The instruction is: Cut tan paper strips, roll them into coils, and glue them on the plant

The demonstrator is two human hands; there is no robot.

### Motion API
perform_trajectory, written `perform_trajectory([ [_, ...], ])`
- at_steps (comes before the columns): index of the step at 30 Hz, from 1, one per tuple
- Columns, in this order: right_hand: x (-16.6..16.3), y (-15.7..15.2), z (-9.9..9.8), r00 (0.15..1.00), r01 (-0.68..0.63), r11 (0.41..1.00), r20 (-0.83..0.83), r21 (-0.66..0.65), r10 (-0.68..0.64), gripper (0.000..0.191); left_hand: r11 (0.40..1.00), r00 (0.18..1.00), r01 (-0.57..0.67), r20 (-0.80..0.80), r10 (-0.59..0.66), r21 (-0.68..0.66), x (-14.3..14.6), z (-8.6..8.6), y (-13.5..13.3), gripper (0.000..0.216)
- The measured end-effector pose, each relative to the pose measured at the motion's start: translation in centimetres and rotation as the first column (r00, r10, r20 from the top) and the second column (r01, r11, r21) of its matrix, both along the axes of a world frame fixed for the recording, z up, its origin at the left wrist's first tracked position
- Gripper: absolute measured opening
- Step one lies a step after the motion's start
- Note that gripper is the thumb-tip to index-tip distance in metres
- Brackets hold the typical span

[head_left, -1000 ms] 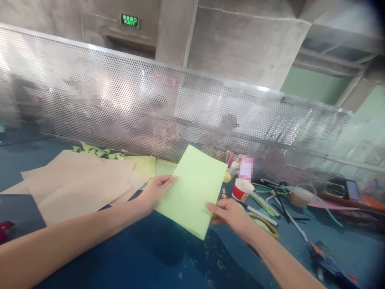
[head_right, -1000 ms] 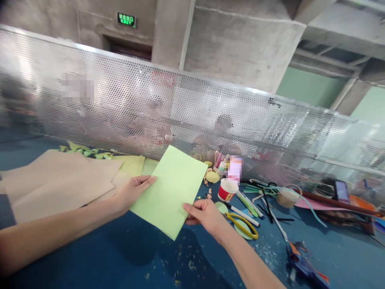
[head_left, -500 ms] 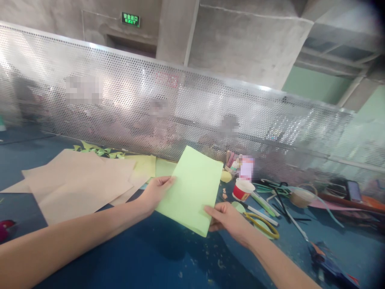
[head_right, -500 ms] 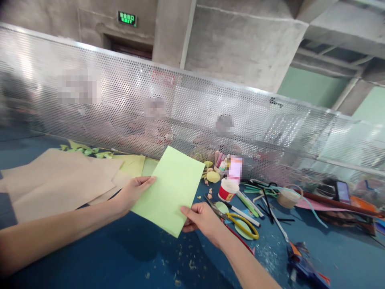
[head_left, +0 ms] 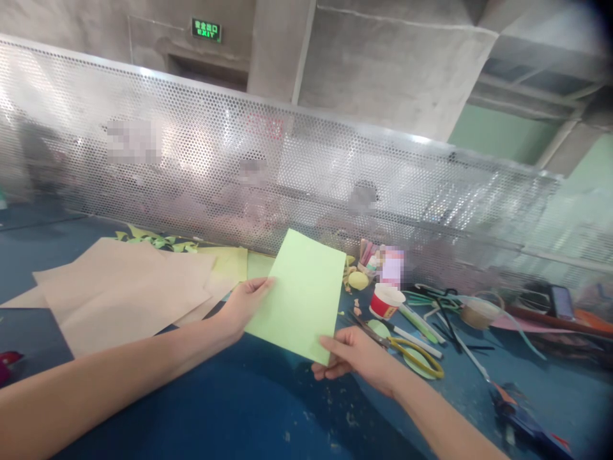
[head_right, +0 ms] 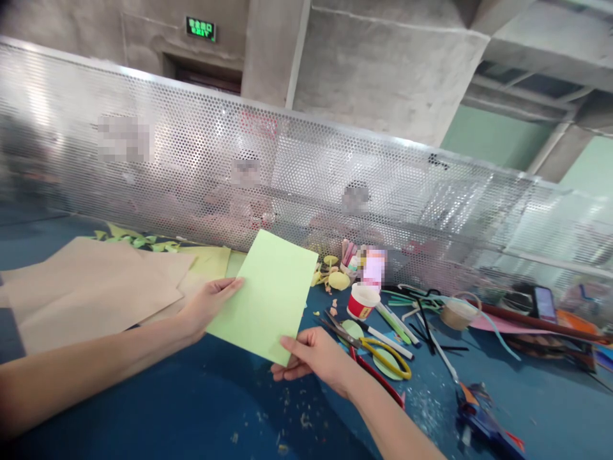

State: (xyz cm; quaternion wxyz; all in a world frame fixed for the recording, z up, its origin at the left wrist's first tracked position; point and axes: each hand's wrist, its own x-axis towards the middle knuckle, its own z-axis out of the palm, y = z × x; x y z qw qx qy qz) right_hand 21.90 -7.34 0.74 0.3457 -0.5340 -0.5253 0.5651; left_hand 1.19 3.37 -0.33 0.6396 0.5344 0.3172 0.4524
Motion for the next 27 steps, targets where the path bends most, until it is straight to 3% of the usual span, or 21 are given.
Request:
perform_trajectory([
  [5,0.0,0.1,-0.4,1.000,0.025,1.000,-0.001,0.015,-0.025,0.041,1.000,1.000,0.004,0.001,-0.004,0.000,0.0,-0.5,0.2,0.040],
  [15,0.0,0.2,-1.3,0.999,-0.028,0.999,-0.030,-0.031,0.027,0.043,0.988,0.995,-0.095,-0.008,0.094,-0.121,0.2,-1.6,0.3,0.034],
  [27,0.1,0.3,-1.6,1.000,-0.026,0.999,0.002,-0.048,0.026,0.045,0.986,0.992,-0.124,0.011,0.126,-0.115,0.0,-2.5,0.4,0.036],
])
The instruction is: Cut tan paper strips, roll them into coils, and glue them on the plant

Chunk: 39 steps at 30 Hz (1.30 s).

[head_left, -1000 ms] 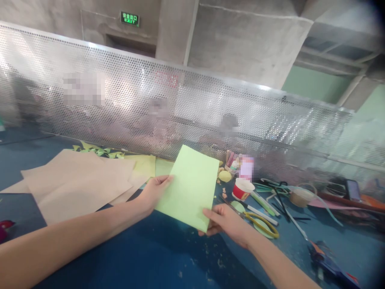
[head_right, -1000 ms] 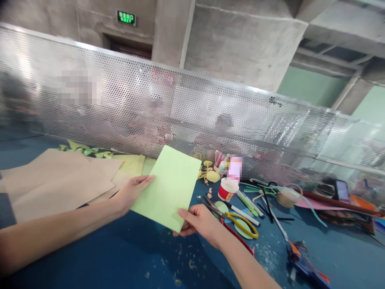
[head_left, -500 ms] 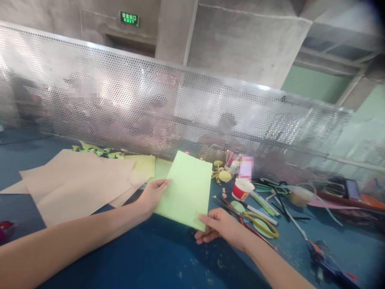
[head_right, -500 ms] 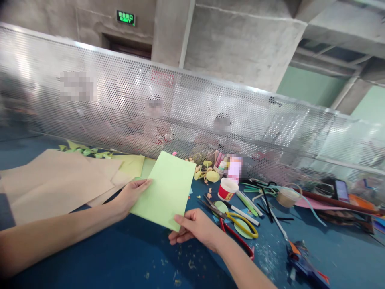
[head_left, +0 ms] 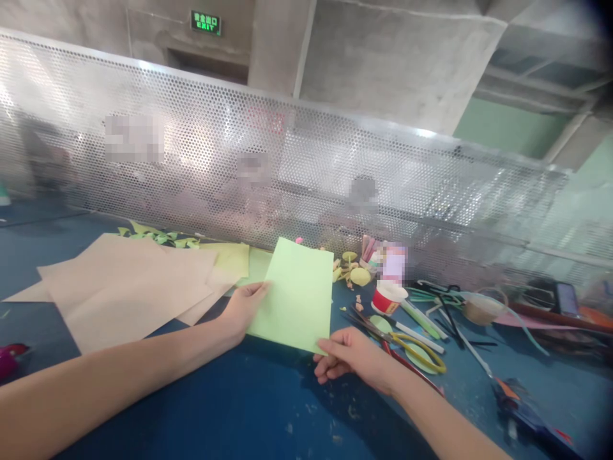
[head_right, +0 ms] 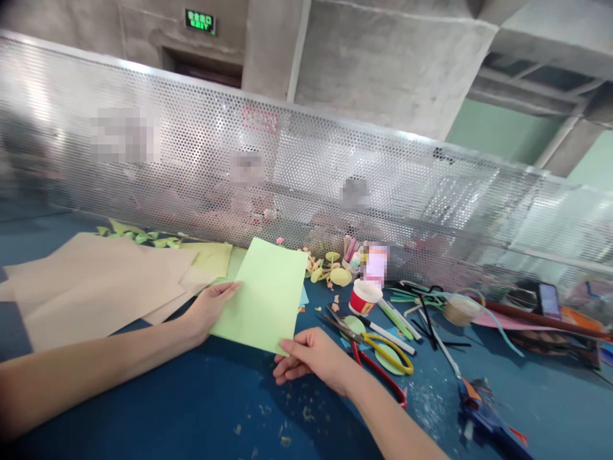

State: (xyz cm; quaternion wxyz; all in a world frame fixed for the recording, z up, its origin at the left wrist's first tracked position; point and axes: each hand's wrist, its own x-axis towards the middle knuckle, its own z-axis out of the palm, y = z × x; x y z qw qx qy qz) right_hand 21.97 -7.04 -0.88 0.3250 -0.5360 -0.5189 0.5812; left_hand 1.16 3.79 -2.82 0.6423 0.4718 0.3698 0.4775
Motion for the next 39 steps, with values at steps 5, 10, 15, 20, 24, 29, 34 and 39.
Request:
perform_trajectory([
  [5,0.2,-0.2,0.4,0.998,-0.070,0.997,-0.007,-0.021,0.069,0.039,1.000,1.000,-0.001,-0.003,0.001,0.009,0.0,0.0,-0.1,0.040],
  [10,0.3,-0.4,0.5,0.993,-0.114,0.993,0.010,-0.007,0.114,0.037,1.000,1.000,0.004,-0.006,-0.004,0.025,0.0,0.3,-0.5,0.040],
  [15,0.4,-0.3,1.0,0.999,-0.039,0.999,-0.028,0.006,0.039,0.041,1.000,1.000,0.005,0.026,-0.005,-0.004,0.1,0.3,-0.4,0.036],
  [20,0.3,0.1,0.9,0.994,0.089,0.990,-0.072,0.114,-0.081,0.046,1.000,1.000,0.020,0.023,-0.020,0.006,0.2,0.6,-0.7,0.037],
  [24,0.2,0.3,0.8,0.988,0.154,0.971,-0.044,0.183,-0.149,0.048,0.998,0.998,0.057,0.021,-0.057,0.002,0.3,0.9,-1.1,0.037],
  [29,0.7,0.4,1.3,0.989,0.143,0.964,0.017,0.224,-0.150,0.045,0.994,0.993,0.104,0.047,-0.104,0.019,0.3,1.1,-1.4,0.037],
  [34,1.2,0.8,1.8,0.959,0.278,0.930,-0.115,0.241,-0.258,0.038,0.990,0.988,0.144,0.060,-0.144,0.007,0.5,1.5,-2.0,0.036],
  [39,1.4,0.9,2.1,0.950,0.312,0.899,-0.123,0.308,-0.288,0.042,0.983,0.983,0.180,0.041,-0.181,0.019,0.7,1.7,-2.6,0.033],
])
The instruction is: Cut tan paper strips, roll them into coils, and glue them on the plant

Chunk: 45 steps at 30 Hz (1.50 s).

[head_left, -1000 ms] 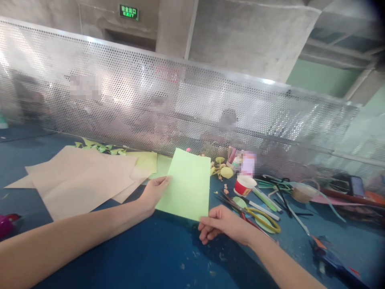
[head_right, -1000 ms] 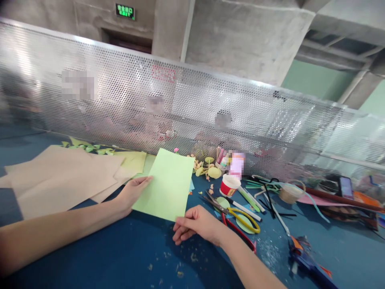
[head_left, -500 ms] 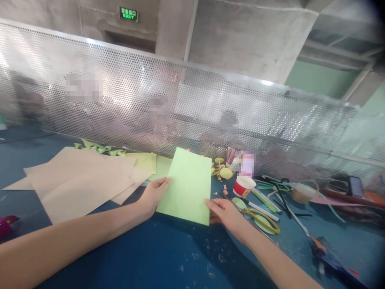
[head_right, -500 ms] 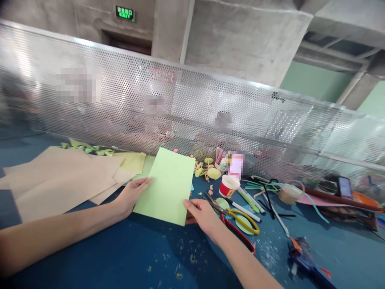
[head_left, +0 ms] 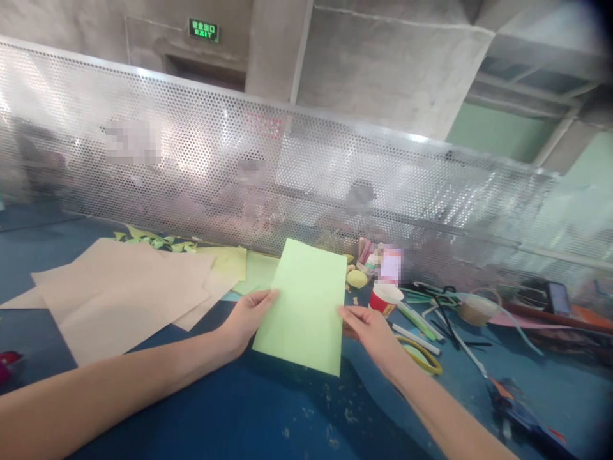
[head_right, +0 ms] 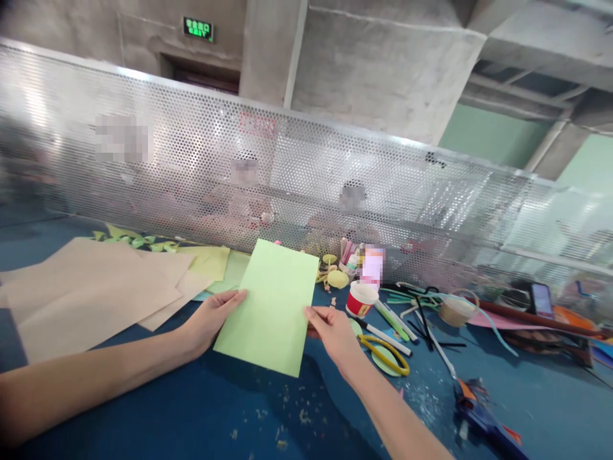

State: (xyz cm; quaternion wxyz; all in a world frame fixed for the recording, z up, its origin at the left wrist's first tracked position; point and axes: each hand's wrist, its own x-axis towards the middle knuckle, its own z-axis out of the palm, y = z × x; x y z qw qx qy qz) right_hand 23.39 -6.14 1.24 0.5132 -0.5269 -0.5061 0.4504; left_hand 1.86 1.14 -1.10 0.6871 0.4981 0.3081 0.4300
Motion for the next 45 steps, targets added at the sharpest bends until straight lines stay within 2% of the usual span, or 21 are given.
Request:
perform_trajectory([
  [4,0.2,-0.1,0.5,0.998,0.063,0.998,-0.022,0.003,-0.063,0.037,0.999,0.999,0.029,0.023,-0.028,-0.018,0.0,0.2,-0.3,0.033],
  [8,0.9,-0.1,1.2,0.990,0.118,0.989,-0.085,0.085,-0.110,0.033,0.997,0.997,0.079,-0.014,-0.080,-0.024,0.1,0.5,-0.8,0.034],
  [12,1.4,-0.1,1.6,0.982,0.182,0.975,-0.073,0.127,-0.174,0.030,0.993,0.992,0.120,-0.043,-0.120,-0.004,0.3,0.5,-1.2,0.037],
  [20,2.0,0.4,1.0,0.967,0.249,0.956,-0.093,0.153,-0.237,0.029,0.979,0.980,0.185,-0.054,-0.190,-0.085,0.2,0.2,-1.3,0.037],
  [24,2.2,0.5,0.7,0.953,0.277,0.957,-0.153,0.083,-0.263,0.028,0.968,0.971,0.225,-0.056,-0.233,-0.114,0.2,0.0,-1.3,0.037],
  [34,3.1,0.7,-0.1,0.907,0.384,0.923,-0.182,-0.017,-0.381,0.020,0.970,0.972,0.205,-0.092,-0.218,-0.129,0.2,-0.1,-1.2,0.033],
  [45,3.2,1.1,-0.9,0.910,0.390,0.921,-0.148,-0.015,-0.388,0.020,0.979,0.971,0.191,-0.135,-0.199,-0.074,0.4,-0.5,-0.9,0.039],
])
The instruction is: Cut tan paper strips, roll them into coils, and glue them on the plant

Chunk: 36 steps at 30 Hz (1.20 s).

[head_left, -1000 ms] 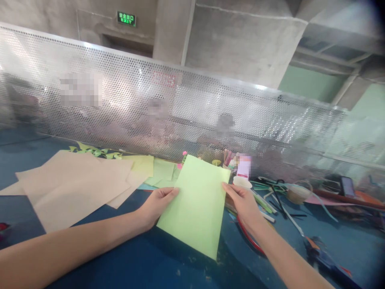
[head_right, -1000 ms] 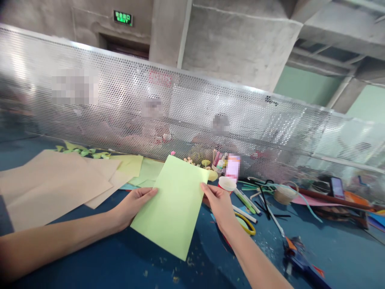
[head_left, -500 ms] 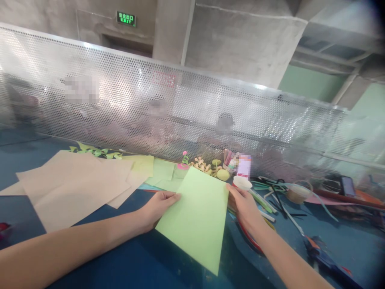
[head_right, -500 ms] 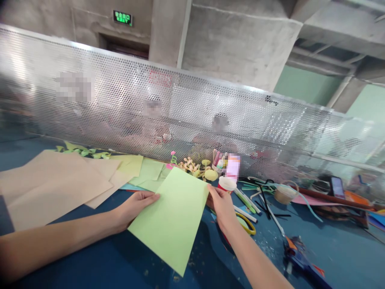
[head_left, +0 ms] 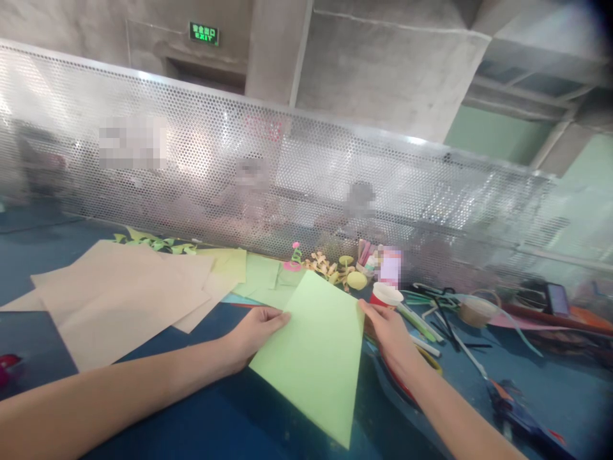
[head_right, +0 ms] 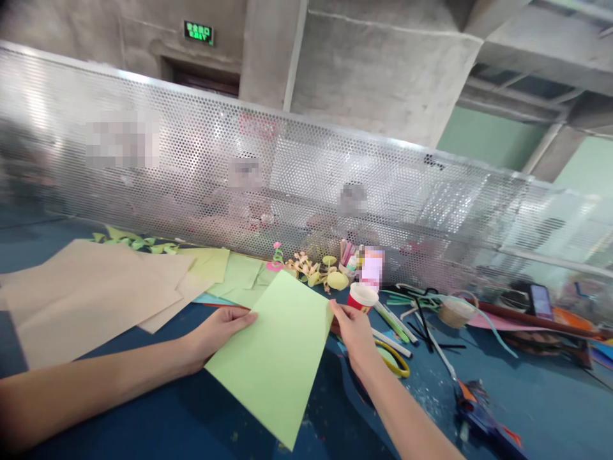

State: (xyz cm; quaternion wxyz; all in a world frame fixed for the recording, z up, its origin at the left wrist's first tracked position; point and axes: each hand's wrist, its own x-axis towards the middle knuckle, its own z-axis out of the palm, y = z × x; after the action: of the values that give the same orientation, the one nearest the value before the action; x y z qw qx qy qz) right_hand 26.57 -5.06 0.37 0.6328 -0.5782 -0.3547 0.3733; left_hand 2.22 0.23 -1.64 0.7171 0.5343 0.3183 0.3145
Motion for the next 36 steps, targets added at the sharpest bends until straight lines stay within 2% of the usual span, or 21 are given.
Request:
perform_trajectory([
  [5,-0.5,-0.1,0.1,1.000,-0.009,1.000,0.002,-0.020,0.009,0.022,1.000,1.000,-0.017,0.018,0.017,0.009,0.0,-0.2,-0.2,0.042],
  [10,-1.1,-0.1,-0.2,0.984,-0.177,0.982,-0.010,-0.073,0.176,0.020,0.996,0.995,-0.084,0.056,0.084,-0.007,0.0,-0.5,-0.2,0.038],
  [13,-1.0,-0.1,-0.7,0.976,-0.215,0.974,-0.010,-0.072,0.215,0.019,0.996,0.993,-0.048,0.105,0.055,-0.070,-0.2,0.0,-0.3,0.031],
  [15,-1.0,-0.1,-0.9,0.967,-0.256,0.963,-0.019,-0.086,0.256,0.021,0.993,0.988,0.018,0.157,0.001,-0.119,-0.3,0.6,-0.4,0.035],
  [17,-1.2,-0.3,-1.0,0.941,-0.339,0.932,-0.049,-0.130,0.336,0.023,0.984,0.980,0.069,0.194,-0.037,-0.165,-0.5,1.2,-0.5,0.048],
  [21,-2.1,-0.9,-0.8,0.858,-0.514,0.821,-0.140,-0.247,0.495,0.026,0.959,0.969,0.109,0.243,-0.045,-0.260,-0.7,1.8,0.0,0.063],
  [24,-2.6,-1.4,-0.6,0.829,-0.558,0.769,-0.175,-0.314,0.530,0.027,0.945,0.977,0.120,0.207,-0.058,-0.304,-0.8,1.8,1.0,0.065],
  [26,-2.9,-1.7,-0.5,0.823,-0.566,0.746,-0.177,-0.351,0.540,0.027,0.938,0.983,0.159,0.139,-0.121,-0.307,-0.7,1.7,1.5,0.064],
  [28,-3.4,-2.0,-0.4,0.789,-0.601,0.699,-0.153,-0.387,0.595,0.029,0.938,0.974,0.227,0.078,-0.214,-0.264,-0.7,1.7,1.7,0.058],
  [31,-4.5,-2.4,-0.1,0.707,-0.663,0.616,-0.083,-0.425,0.703,0.032,0.940,0.943,0.325,-0.033,-0.330,-0.106,-0.8,1.9,1.3,0.040],
  [33,-5.2,-2.7,0.2,0.689,-0.667,0.607,-0.048,-0.432,0.723,0.032,0.931,0.924,0.365,-0.125,-0.361,0.004,-0.8,2.0,0.7,0.032],
  [36,-6.0,-3.0,0.5,0.701,-0.649,0.624,-0.023,-0.435,0.713,0.030,0.913,0.906,0.390,-0.228,-0.356,0.123,-0.7,2.1,0.1,0.029],
])
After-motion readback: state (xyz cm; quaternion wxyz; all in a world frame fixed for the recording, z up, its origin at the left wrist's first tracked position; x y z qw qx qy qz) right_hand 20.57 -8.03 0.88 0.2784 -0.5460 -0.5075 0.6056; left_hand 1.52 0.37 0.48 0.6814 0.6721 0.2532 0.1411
